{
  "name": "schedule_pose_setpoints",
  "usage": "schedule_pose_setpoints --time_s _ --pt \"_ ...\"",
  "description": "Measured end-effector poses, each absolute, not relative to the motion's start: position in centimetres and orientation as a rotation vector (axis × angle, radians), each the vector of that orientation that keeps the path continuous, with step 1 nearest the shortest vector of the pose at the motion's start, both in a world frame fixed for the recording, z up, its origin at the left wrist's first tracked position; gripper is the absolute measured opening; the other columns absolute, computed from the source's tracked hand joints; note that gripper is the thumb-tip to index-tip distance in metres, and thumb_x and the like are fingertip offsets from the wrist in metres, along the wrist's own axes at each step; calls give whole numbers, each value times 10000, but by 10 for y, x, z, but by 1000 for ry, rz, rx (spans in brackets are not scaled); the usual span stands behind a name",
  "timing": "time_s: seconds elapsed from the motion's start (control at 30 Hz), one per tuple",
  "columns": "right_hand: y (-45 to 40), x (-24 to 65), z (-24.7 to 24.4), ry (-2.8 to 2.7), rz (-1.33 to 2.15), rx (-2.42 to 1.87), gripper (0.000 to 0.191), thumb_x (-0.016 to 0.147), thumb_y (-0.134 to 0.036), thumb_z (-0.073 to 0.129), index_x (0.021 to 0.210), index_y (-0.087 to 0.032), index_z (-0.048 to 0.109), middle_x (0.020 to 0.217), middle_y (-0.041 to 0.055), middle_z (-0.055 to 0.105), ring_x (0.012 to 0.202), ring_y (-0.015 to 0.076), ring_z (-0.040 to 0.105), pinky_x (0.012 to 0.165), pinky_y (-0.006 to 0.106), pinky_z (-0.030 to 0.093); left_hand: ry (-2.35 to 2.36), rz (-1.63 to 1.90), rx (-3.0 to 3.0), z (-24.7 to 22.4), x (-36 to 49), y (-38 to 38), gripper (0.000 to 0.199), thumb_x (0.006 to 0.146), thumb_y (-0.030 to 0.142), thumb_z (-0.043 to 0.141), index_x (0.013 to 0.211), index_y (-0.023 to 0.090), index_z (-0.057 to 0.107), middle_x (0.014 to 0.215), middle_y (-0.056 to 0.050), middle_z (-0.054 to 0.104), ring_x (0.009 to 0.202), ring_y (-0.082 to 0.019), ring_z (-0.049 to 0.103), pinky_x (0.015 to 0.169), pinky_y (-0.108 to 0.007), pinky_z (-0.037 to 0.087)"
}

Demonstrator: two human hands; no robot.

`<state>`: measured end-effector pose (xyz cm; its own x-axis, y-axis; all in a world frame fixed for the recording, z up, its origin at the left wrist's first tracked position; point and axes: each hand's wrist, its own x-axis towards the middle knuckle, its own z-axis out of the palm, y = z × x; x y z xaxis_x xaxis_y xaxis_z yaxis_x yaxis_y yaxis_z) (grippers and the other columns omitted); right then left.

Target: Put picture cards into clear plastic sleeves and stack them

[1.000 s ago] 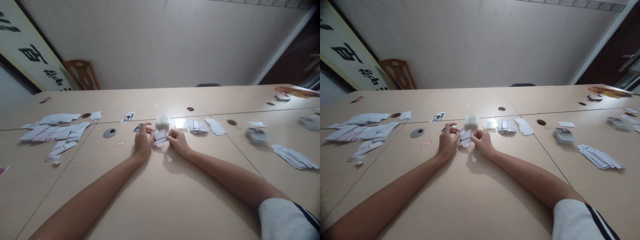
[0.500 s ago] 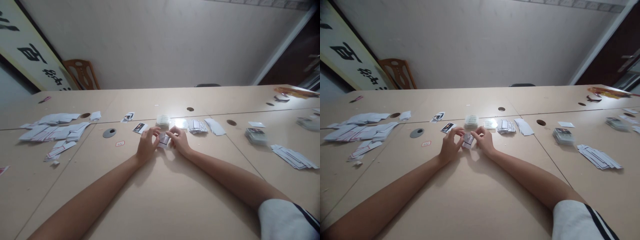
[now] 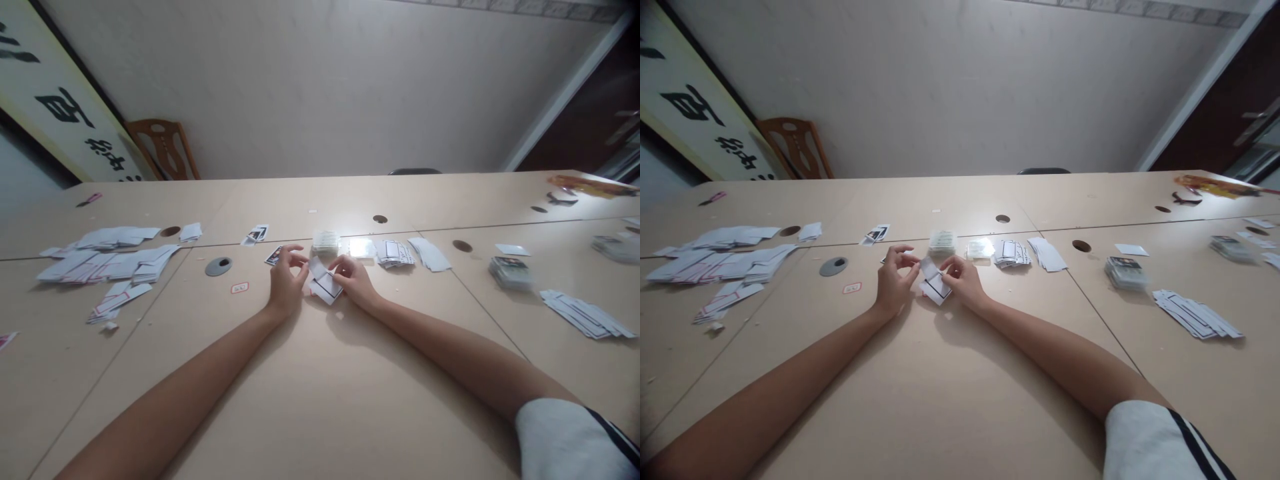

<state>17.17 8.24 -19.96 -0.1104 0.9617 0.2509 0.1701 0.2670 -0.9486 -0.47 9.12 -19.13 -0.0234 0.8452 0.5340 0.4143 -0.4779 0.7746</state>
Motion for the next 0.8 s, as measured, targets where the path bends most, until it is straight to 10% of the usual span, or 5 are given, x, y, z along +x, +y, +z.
schedule_pose_setpoints --time_s 0.8 --pt "83 185 -164 -1530 1218 -1096 90 635 -171 539 717 -174 575 625 -21 528 521 91 523 390 169 367 1149 1656 1522 -197 -1 99 277 801 186 591 1029 216 436 862 17 578 726 -90 643 724 -250 569"
